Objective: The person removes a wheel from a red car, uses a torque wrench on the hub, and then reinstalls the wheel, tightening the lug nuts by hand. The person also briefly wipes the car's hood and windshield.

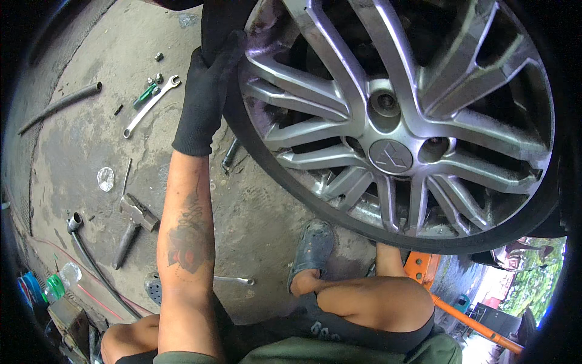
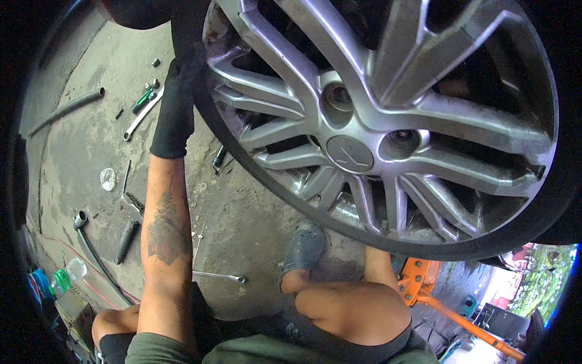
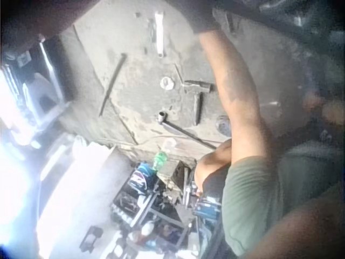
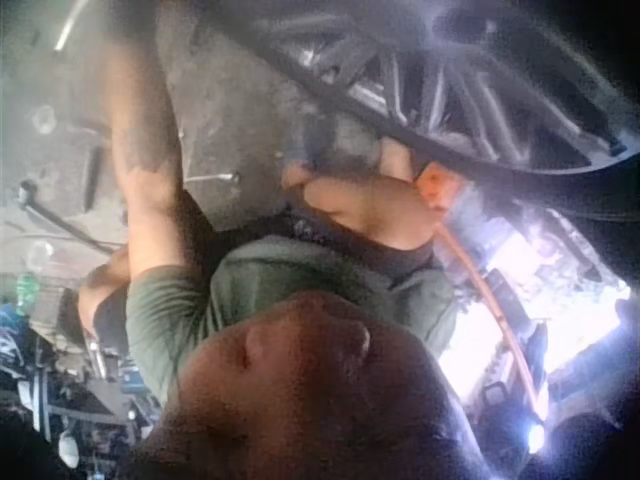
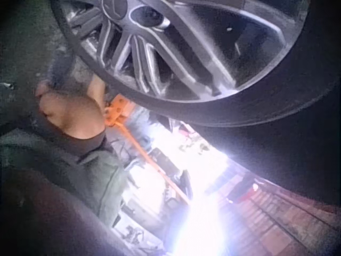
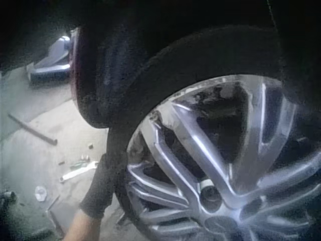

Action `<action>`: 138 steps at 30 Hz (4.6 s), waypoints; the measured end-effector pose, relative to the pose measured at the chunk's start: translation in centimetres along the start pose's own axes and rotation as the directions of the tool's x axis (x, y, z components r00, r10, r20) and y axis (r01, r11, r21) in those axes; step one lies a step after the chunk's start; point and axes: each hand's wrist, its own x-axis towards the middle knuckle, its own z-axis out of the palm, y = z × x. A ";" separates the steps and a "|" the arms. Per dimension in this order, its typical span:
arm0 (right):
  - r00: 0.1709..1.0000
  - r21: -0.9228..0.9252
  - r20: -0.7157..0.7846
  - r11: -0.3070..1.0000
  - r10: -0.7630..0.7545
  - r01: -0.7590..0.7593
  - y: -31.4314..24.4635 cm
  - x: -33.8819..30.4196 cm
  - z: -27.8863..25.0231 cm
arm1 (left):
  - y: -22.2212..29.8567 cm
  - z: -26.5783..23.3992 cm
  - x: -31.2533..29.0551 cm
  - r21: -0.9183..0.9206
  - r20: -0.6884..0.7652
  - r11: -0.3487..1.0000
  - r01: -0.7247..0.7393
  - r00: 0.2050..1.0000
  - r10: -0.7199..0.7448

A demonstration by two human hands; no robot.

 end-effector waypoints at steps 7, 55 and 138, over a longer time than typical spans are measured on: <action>0.999 -0.009 0.013 0.999 0.043 -0.043 -0.5 2.1 -3.0 | -1.7 -1.0 0.3 0.303 0.192 0.936 -0.176 0.974 0.121; 0.499 -0.608 -0.788 -0.333 0.360 -0.720 -20.6 44.0 -32.5 | -14.5 -25.5 13.4 0.926 0.376 0.021 -0.377 0.926 0.012; 0.635 -0.167 -0.747 0.871 0.194 -0.463 -28.5 23.9 -15.7 | -12.3 1.0 -24.2 0.673 0.723 0.351 -0.652 0.477 -0.500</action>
